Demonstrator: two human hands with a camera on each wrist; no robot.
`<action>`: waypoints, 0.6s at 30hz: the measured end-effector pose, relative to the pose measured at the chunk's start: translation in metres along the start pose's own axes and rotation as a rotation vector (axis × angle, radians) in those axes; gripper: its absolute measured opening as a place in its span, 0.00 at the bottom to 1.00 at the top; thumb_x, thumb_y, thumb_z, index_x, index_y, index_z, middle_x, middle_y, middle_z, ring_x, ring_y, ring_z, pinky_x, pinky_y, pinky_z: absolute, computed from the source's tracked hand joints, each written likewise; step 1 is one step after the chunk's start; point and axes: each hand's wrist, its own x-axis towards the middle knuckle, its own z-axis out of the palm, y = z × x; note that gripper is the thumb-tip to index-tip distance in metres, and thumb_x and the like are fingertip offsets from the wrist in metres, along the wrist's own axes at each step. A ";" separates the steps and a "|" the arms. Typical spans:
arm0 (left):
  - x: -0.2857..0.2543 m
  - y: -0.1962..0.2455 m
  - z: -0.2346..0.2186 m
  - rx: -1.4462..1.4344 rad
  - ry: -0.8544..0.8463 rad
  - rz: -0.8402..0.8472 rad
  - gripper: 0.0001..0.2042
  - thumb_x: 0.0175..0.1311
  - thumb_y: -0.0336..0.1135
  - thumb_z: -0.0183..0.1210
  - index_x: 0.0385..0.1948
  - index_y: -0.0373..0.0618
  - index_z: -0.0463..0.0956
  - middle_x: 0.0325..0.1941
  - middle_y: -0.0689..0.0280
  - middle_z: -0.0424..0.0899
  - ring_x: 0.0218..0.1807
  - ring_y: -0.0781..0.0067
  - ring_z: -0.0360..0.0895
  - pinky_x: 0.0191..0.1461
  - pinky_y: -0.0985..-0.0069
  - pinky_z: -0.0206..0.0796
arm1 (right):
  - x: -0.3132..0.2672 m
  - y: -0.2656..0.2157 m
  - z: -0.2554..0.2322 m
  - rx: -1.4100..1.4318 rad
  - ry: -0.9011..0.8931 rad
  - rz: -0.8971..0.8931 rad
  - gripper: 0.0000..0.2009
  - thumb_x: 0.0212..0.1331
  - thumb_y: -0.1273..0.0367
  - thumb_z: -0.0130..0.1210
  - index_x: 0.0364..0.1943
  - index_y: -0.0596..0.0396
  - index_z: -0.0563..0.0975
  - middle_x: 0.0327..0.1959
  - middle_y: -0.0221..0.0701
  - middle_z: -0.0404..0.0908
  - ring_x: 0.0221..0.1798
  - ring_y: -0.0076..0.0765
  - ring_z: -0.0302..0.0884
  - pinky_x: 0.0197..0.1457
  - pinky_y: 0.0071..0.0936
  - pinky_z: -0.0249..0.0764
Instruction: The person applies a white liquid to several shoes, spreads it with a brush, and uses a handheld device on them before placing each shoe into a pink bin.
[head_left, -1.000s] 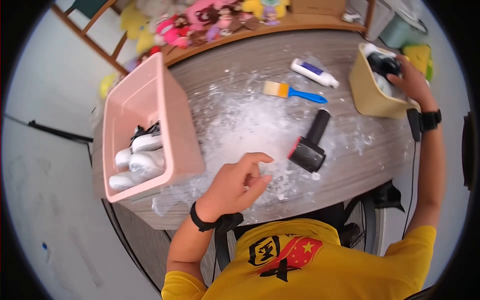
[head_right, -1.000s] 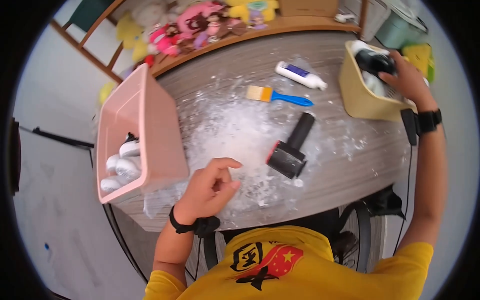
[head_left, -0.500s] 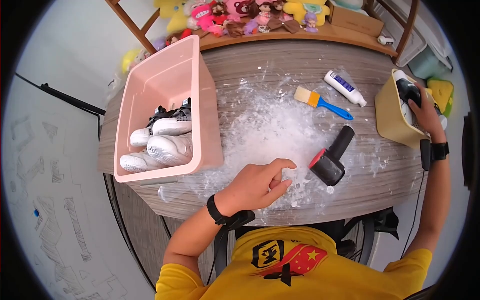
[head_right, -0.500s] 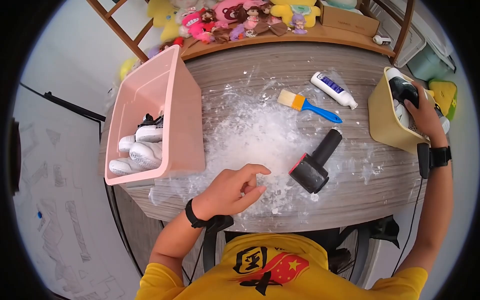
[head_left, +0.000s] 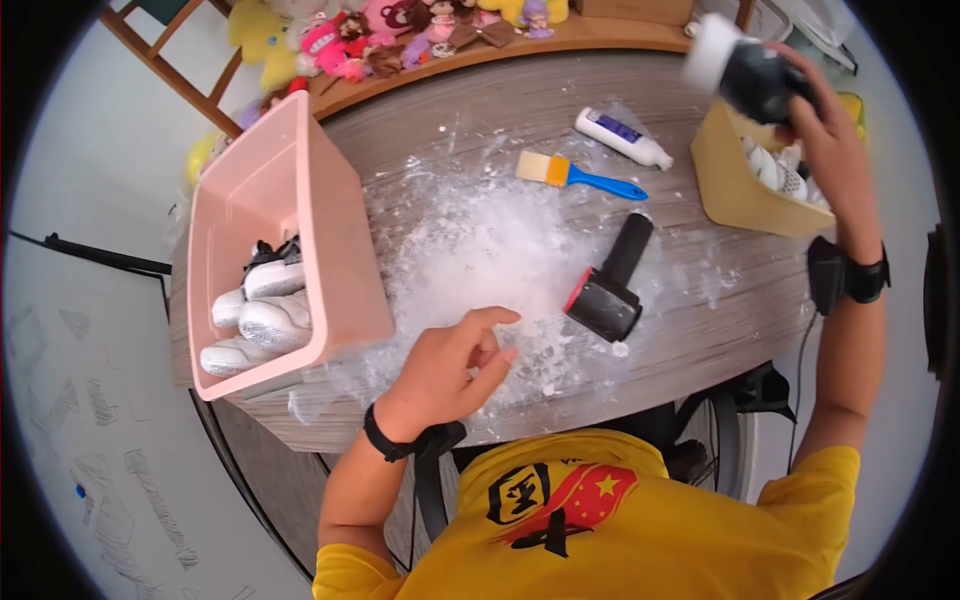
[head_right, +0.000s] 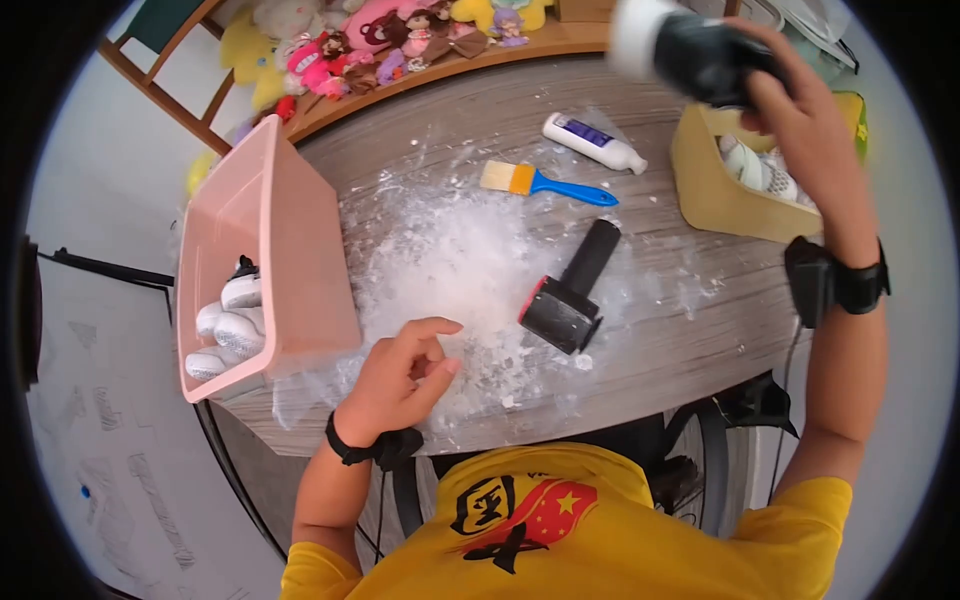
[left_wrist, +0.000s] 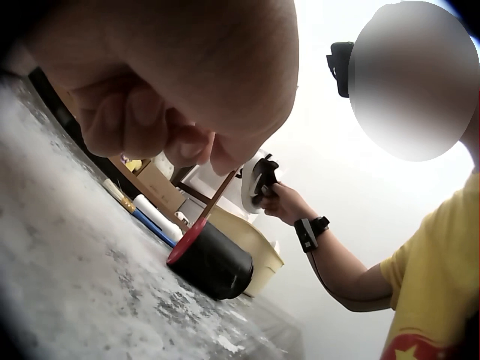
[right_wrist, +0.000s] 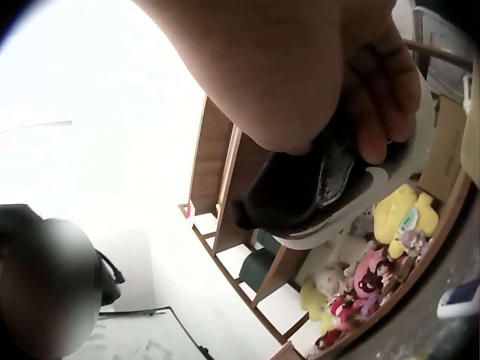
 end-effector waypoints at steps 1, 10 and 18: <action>-0.001 0.006 0.002 0.002 0.064 0.008 0.18 0.63 0.30 0.60 0.55 0.45 0.69 0.18 0.67 0.69 0.17 0.70 0.69 0.24 0.74 0.60 | -0.004 -0.016 0.017 0.025 -0.068 -0.003 0.21 0.64 0.69 0.47 0.61 0.43 0.74 0.38 0.27 0.81 0.31 0.18 0.79 0.38 0.19 0.75; 0.008 0.021 -0.006 0.183 0.435 0.155 0.19 0.62 0.25 0.57 0.56 0.40 0.71 0.56 0.55 0.69 0.39 0.69 0.69 0.48 0.76 0.62 | -0.021 -0.073 0.185 -0.084 -0.642 -0.221 0.19 0.58 0.64 0.51 0.54 0.47 0.77 0.36 0.45 0.84 0.41 0.55 0.82 0.48 0.45 0.76; 0.010 0.004 -0.006 0.453 0.207 0.044 0.15 0.57 0.28 0.63 0.47 0.38 0.75 0.54 0.54 0.73 0.47 0.50 0.76 0.50 0.64 0.70 | -0.016 -0.072 0.186 -0.047 -0.768 -0.421 0.20 0.67 0.55 0.50 0.58 0.49 0.73 0.39 0.48 0.83 0.44 0.58 0.80 0.49 0.48 0.75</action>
